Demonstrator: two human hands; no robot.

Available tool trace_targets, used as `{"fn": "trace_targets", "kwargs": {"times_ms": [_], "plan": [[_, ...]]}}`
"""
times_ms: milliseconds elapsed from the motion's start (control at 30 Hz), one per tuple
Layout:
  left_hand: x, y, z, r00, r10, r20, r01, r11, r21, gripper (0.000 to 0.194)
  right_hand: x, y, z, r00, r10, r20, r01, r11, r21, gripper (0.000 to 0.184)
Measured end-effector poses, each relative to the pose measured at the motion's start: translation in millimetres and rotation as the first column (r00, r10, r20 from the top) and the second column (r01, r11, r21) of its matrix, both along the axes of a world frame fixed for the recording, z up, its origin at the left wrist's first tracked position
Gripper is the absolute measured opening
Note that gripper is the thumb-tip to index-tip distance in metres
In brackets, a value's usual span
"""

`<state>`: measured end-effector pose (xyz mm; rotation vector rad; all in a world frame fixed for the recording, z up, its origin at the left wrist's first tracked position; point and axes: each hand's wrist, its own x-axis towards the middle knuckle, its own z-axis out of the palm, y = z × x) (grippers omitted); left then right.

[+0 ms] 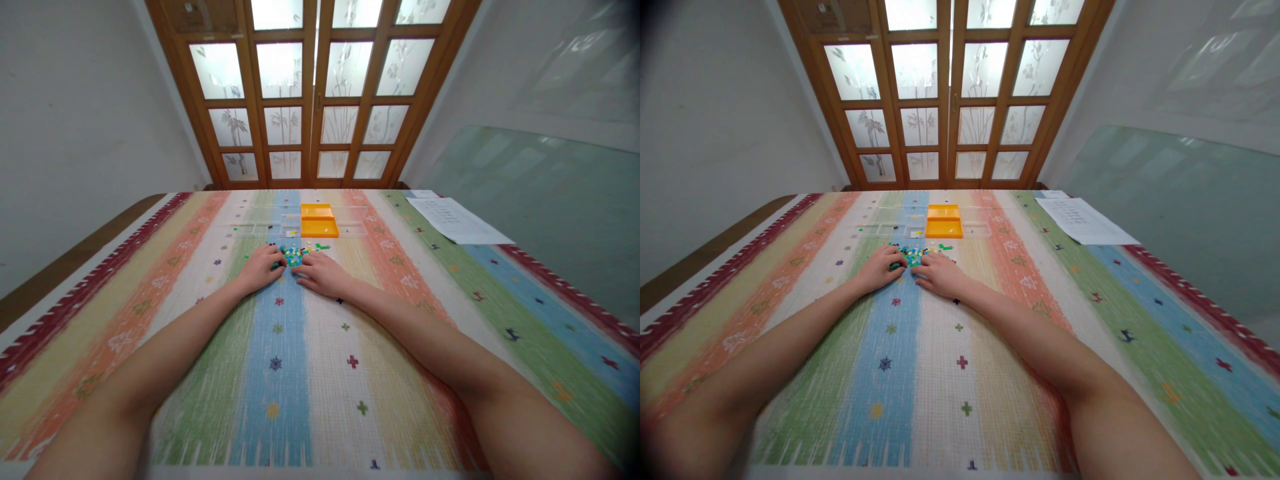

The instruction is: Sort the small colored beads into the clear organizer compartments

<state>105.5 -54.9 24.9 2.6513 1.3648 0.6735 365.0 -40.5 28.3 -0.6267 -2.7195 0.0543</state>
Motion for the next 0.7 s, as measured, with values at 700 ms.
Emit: {"fn": "trace_targets", "kwargs": {"times_ms": [700], "plan": [[-29.1, 7.4, 4.4, 0.999, 0.002, 0.053, 0.001, 0.999, -0.044, 0.036, 52.2, 64.9, -10.7, 0.709, -0.505, -0.492, 0.272, 0.839, -0.471, 0.023]]}}
